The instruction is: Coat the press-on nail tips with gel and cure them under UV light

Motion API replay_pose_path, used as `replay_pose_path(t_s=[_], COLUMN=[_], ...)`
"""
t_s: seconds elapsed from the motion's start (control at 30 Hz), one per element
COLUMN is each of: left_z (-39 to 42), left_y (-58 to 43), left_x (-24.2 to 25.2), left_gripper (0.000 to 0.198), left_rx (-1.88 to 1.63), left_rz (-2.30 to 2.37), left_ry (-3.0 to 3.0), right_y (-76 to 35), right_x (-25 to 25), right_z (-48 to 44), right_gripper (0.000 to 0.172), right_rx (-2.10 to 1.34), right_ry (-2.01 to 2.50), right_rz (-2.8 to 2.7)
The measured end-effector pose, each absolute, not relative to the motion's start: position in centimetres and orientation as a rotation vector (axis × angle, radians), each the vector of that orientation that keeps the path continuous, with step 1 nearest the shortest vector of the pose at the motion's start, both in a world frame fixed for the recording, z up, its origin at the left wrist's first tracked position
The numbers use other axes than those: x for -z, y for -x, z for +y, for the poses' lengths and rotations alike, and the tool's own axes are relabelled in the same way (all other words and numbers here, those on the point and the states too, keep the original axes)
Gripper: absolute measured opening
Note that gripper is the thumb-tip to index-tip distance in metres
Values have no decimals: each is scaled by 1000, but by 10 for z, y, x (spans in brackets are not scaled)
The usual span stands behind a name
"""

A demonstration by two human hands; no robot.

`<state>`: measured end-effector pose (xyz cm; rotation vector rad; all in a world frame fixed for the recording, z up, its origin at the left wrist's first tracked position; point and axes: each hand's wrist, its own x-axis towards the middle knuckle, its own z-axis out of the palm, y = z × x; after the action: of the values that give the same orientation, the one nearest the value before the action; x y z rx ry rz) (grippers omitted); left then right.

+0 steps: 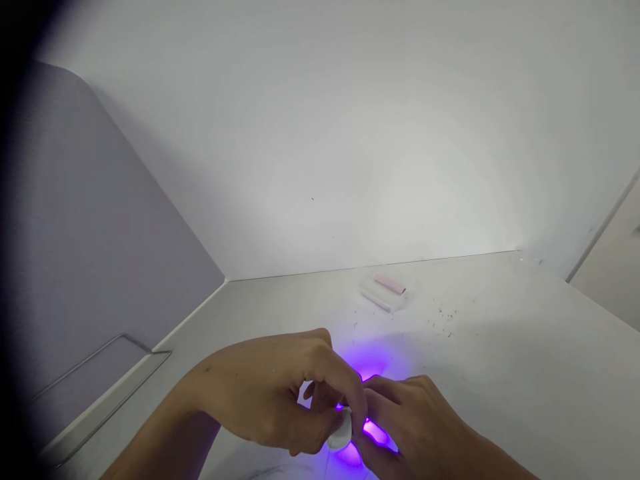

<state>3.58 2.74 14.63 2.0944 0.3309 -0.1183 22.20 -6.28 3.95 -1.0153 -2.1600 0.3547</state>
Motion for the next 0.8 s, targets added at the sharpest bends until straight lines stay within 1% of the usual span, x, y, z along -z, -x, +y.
replay_pose_path(t_s=[0.23,0.43,0.57,0.8], left_z=[28,28,28,29], left_y=[-35,-36,-37,-37], left_x=[-146,-144,-142,-143], left_gripper=[31,32,31,31], left_rx=[142,111,96,107], left_rz=[326,291,295,267], left_ry=[-2086,-2084,-2078,-2084], right_y=[-221,-222,-223,-224], right_x=[-47,-42,-40,-40], right_z=[-66,-66,-65,-67], right_gripper=[22,26,25,25], right_rx=[-338,-361,-340,-364], right_ry=[1020,1100,1014,1075], right_rz=[-2128,-2141,-2143,-2137])
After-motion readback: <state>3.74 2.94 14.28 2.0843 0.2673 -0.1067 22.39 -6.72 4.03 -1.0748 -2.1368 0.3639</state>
